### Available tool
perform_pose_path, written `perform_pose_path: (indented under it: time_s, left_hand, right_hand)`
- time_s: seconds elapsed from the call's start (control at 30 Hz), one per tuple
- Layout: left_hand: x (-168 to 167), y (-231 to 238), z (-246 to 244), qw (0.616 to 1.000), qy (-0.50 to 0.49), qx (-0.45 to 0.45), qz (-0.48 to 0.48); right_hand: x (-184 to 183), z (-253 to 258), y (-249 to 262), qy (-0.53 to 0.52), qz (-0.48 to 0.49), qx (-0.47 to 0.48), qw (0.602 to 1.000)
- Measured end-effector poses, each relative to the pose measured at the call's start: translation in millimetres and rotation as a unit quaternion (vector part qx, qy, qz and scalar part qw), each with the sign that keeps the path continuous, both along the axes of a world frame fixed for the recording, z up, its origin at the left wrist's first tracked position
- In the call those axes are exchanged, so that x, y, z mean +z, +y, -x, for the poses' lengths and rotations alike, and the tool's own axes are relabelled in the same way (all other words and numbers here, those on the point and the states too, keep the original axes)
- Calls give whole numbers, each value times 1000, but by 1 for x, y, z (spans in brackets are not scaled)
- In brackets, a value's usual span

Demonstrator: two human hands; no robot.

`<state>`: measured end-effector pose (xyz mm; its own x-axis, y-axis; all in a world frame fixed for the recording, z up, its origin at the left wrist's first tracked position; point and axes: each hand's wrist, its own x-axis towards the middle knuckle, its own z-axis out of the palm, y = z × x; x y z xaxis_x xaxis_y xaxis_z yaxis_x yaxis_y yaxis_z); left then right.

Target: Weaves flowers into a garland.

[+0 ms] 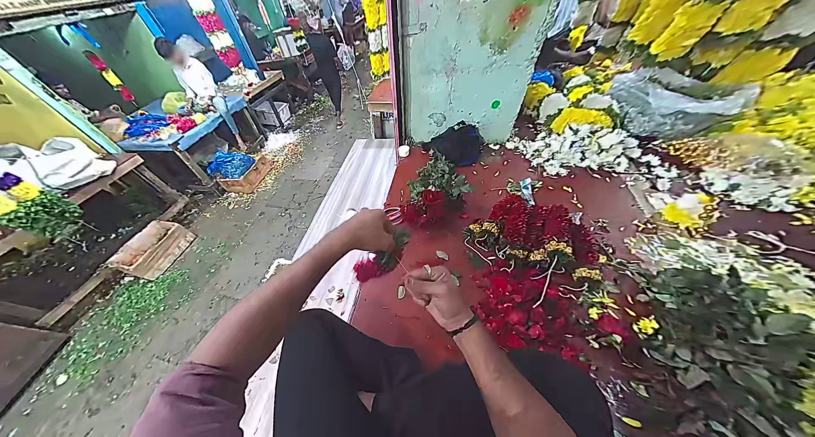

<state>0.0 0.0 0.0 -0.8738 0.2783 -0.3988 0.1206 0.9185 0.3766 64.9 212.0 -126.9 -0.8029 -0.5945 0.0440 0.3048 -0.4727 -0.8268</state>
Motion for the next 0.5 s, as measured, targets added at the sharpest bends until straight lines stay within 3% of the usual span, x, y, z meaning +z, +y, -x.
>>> perform_pose_path:
  time_s: [0.13, 0.33, 0.5]
  left_hand:
    - [-13, -26, -24, 992, -127, 20, 0]
    - [-33, -46, -48, 980, -184, 63, -46]
    - [-76, -60, -59, 968, -208, 130, -48]
  right_hand:
    - [6, 10, 8, 16, -136, -4, 991]
    - [14, -7, 0, 141, -268, 108, 947]
    - [9, -17, -17, 115, -356, 182, 909]
